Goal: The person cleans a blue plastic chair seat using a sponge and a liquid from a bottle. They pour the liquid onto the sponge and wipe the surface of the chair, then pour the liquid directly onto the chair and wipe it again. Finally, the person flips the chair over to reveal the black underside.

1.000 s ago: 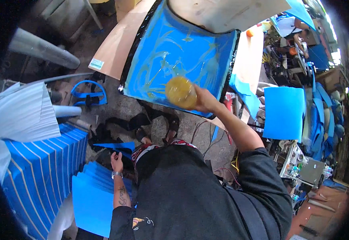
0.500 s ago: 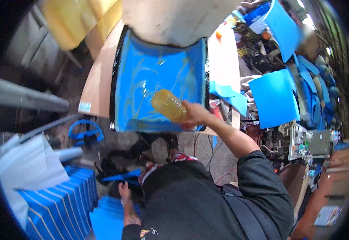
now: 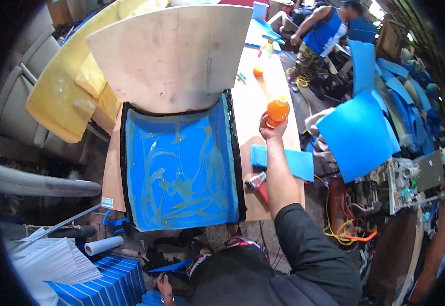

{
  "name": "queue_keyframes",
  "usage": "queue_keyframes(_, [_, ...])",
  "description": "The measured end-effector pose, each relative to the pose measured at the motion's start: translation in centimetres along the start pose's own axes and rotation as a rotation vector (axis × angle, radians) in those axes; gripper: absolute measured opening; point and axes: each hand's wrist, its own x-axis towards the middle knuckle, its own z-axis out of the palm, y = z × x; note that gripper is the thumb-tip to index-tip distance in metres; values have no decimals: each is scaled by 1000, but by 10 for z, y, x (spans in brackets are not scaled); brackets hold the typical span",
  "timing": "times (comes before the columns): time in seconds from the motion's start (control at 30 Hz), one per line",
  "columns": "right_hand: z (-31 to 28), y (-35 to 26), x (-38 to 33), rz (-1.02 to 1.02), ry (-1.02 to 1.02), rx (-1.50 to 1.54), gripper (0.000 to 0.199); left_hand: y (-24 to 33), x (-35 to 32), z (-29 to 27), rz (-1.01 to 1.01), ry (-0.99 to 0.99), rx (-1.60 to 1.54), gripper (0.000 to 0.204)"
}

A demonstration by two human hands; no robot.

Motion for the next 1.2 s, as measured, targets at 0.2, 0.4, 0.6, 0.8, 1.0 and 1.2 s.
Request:
queue_keyframes(0.2, [-75,-19,77,74,5,307,52,126,-101,19,-9,52,321,46])
queue_keyframes(0.4, [-78,-11,83,89,11,298,70,115,-111,28,-11,63,309,51])
queue_keyframes(0.6, [-82,-16,82,125,9,259,74,132,-47,17,-21,149,54,51])
queue_keyframes(0.8, [-75,-12,74,169,48,139,88,148,43,-39,-67,-39,-232,53])
queue_keyframes(1.0, [-132,-19,-112,-287,253,-1184,86,236,75,-15,-45,-75,-511,82])
queue_keyframes(1.2, [-223,47,-254,28,385,-1334,98,280,134,29,-60,-606,-660,98])
